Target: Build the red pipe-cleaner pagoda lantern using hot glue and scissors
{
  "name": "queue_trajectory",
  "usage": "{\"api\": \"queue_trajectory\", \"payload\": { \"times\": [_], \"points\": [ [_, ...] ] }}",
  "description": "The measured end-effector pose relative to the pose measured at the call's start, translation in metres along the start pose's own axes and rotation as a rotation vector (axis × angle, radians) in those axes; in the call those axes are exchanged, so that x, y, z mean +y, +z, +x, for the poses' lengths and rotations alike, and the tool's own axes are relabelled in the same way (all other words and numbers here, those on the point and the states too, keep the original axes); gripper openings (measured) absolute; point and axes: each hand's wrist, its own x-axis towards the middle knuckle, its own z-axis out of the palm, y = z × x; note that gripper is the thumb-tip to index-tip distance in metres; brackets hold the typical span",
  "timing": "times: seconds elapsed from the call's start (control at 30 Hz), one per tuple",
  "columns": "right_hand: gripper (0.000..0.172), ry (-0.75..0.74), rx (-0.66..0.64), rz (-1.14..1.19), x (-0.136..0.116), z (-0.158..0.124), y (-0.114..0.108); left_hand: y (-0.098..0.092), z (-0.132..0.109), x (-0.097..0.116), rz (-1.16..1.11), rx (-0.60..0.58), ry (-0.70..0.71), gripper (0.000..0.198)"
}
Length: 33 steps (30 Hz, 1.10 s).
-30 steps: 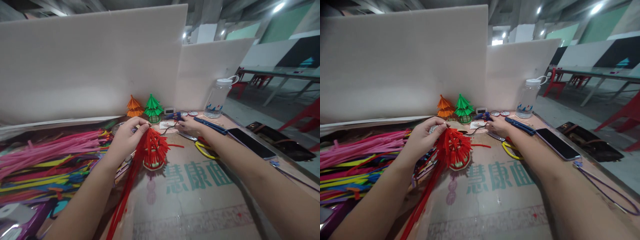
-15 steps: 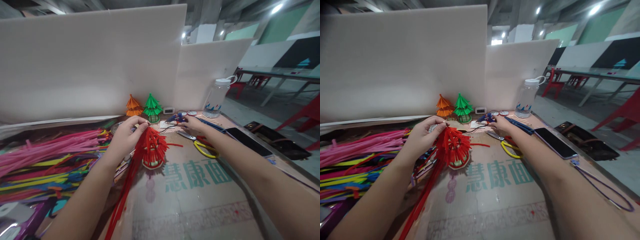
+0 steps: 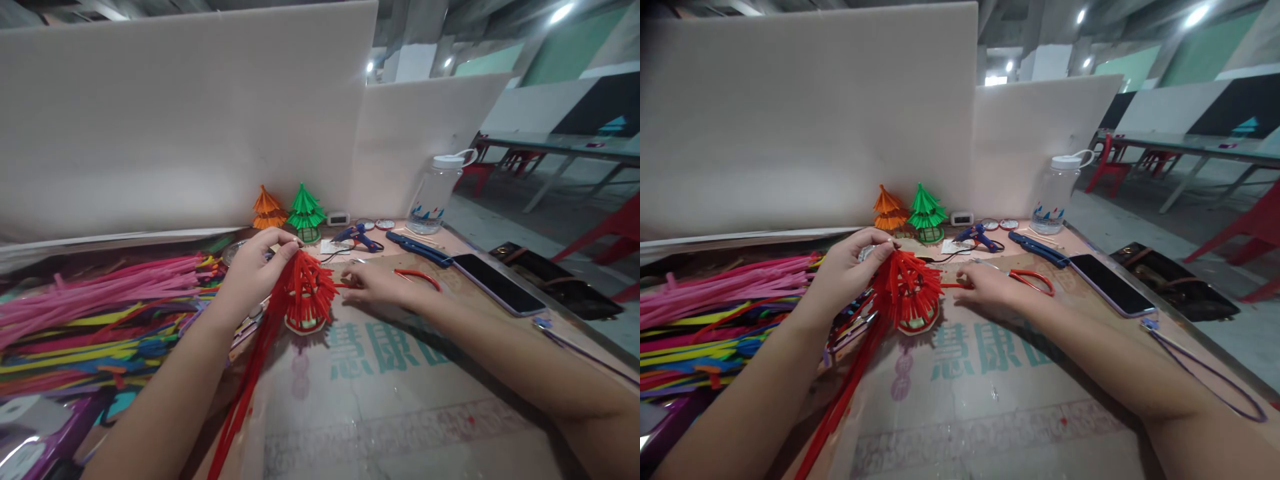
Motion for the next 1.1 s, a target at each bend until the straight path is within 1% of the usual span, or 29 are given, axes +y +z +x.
{"api": "queue_trajectory", "payload": {
  "times": [0.03, 0.13, 0.17, 0.27, 0.33, 0.4, 0.47, 0.53, 0.6, 0.63, 0.7, 0.77, 0.8, 0.9, 0.97, 1.1],
  "points": [
    [0.028, -0.017, 0.004, 0.007, -0.006, -0.003, 0.007, 0.0, 0.0, 0.001, -0.007, 0.009, 0.002, 0.021],
    [0.011, -0.003, 0.055, 0.028, -0.012, -0.008, 0.018, 0.001, 0.0, 0.002, -0.025, 0.026, 0.006, 0.021],
    [0.012, 0.017, 0.077, 0.042, -0.011, -0.009, 0.017, 0.001, 0.0, 0.002, -0.029, 0.026, 0.009, 0.021],
    [0.019, 0.087, 0.175, 0.104, -0.01, -0.009, 0.005, 0.003, -0.001, 0.0, -0.037, 0.02, 0.014, 0.02],
    [0.02, 0.113, 0.246, 0.165, -0.017, -0.012, -0.01, 0.004, -0.001, -0.001, -0.042, 0.016, 0.015, 0.02],
    [0.022, 0.092, 0.294, 0.274, -0.036, -0.018, -0.026, 0.005, -0.001, -0.001, -0.037, 0.011, 0.021, 0.02],
    [0.02, 0.005, 0.349, 0.511, -0.062, -0.026, -0.04, 0.004, -0.001, -0.001, -0.021, 0.003, 0.032, 0.02],
    [0.012, -0.099, 0.361, 0.668, -0.087, -0.032, -0.05, 0.002, -0.002, 0.0, 0.0, -0.019, 0.025, 0.021],
    [0.014, -0.153, 0.31, 0.785, -0.105, -0.035, -0.053, -0.002, -0.003, 0.002, 0.013, -0.037, 0.006, 0.021],
    [0.015, -0.16, 0.282, 0.832, -0.111, -0.036, -0.052, -0.005, -0.003, 0.004, 0.017, -0.025, 0.007, 0.021],
    [0.011, -0.137, 0.241, 0.894, -0.115, -0.035, -0.049, -0.01, -0.005, 0.01, 0.028, 0.046, 0.051, 0.02],
    [0.01, -0.092, 0.216, 0.909, -0.114, -0.034, -0.044, -0.014, -0.008, 0.019, 0.043, 0.106, 0.134, 0.017],
    [0.012, -0.074, 0.205, 0.899, -0.114, -0.034, -0.043, -0.016, -0.009, 0.024, 0.051, 0.106, 0.176, 0.016],
    [0.015, -0.062, 0.188, 0.827, -0.114, -0.036, -0.04, -0.015, -0.013, 0.036, 0.098, 0.053, 0.273, 0.01],
    [0.016, -0.077, 0.199, 0.77, -0.116, -0.038, -0.04, -0.013, -0.014, 0.041, 0.127, 0.034, 0.304, 0.008],
    [0.018, -0.125, 0.212, 0.613, -0.118, -0.043, -0.041, -0.01, -0.015, 0.046, 0.092, -0.014, 0.301, 0.011]
  ]
}}
